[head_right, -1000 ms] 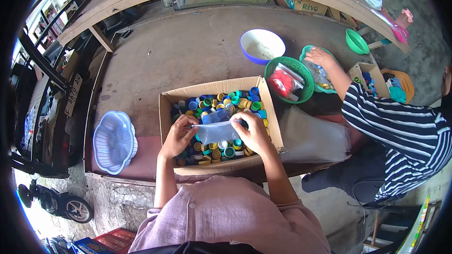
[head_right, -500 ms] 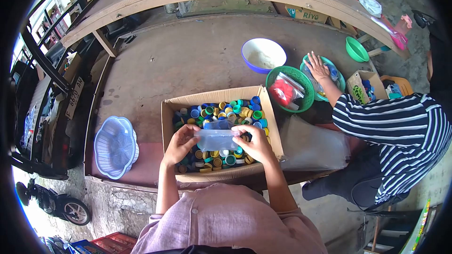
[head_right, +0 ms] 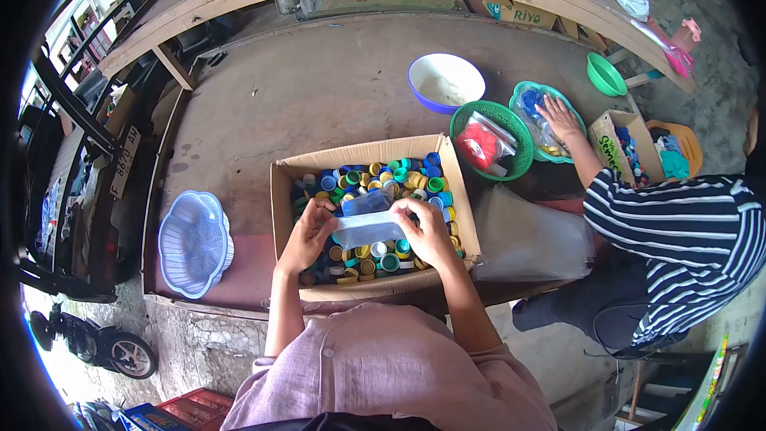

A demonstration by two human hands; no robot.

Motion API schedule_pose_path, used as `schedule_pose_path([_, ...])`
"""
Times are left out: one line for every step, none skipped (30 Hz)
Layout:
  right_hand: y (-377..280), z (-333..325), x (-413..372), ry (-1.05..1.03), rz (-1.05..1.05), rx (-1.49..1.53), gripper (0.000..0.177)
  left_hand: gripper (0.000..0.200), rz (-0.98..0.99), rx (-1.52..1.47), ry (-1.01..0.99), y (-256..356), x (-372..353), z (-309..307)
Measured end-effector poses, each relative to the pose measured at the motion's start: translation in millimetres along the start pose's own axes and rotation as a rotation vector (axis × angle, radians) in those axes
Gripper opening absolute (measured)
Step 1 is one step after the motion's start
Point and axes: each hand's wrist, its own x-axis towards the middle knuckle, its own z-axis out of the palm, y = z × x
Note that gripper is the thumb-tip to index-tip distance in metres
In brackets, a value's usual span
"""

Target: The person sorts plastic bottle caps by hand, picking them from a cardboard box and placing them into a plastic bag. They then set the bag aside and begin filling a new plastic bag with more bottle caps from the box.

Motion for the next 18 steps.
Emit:
schedule_pose_path([1,-1,-1,-0.053,0.013,-0.028,0.010,0.010,-0.001,0.000,-0.001,-5,0,0])
schedule_pose_path([-1,-2,-1,-0.053,0.015,-0.027,0.010,0.011,0.012,-0.009,-0.018,-12,1,-1])
schedule_pose_path([-5,-3,-2,-0.060,-0.029,-0.053,0.011,0.012,0.027,-0.018,-0.034,-13,2,-1])
schedule_pose_path([-7,-4,-2,-0.068,-0.072,-0.078,0.012,0.012,0.026,-0.018,-0.034,-11,2,-1])
schedule_pose_path([-7,-4,-2,-0.067,-0.070,-0.077,0.012,0.014,0.059,0.062,-0.051,-7,1,-2])
schedule_pose_path([-6,-5,-2,-0.068,-0.067,-0.073,0.012,0.017,0.092,0.142,-0.068,-2,0,-3])
schedule_pose_path([-5,-5,-3,-0.068,-0.063,-0.069,0.013,0.017,0.092,0.142,-0.071,3,0,-3])
schedule_pose_path([-4,-5,-3,-0.066,-0.061,-0.069,0.013,0.018,0.082,0.171,-0.089,7,0,-3])
schedule_pose_path([-3,-5,-4,-0.051,-0.100,-0.113,0.013,0.020,0.072,0.199,-0.106,9,0,-3])
schedule_pose_path([-2,-4,-4,-0.036,-0.140,-0.157,0.013,0.020,0.071,0.199,-0.107,6,0,-2])
schedule_pose_path([1,-3,-4,-0.036,-0.139,-0.156,0.013,0.018,0.107,0.239,-0.078,2,0,-1])
schedule_pose_path([5,-2,-4,-0.020,-0.162,-0.190,0.013,0.016,0.143,0.279,-0.049,-1,1,-1])
schedule_pose_path([7,-2,-5,-0.004,-0.185,-0.223,0.012,0.016,0.143,0.279,-0.049,-2,1,-1])
schedule_pose_path([7,-1,-5,-0.003,-0.184,-0.223,0.012,0.013,0.157,0.292,-0.058,-4,1,-1])
schedule_pose_path([6,-1,-5,-0.049,-0.114,-0.175,0.011,0.011,0.171,0.305,-0.065,-4,2,-1])
schedule_pose_path([6,-1,-5,-0.094,-0.046,-0.127,0.011,0.011,0.174,0.306,-0.064,-3,2,0])
schedule_pose_path([6,1,-5,-0.092,-0.051,-0.129,0.011,0.010,0.086,0.196,-0.076,-2,1,0])
schedule_pose_path([6,3,-5,-0.056,-0.015,-0.086,0.010,0.009,-0.001,0.085,-0.087,-1,1,1])
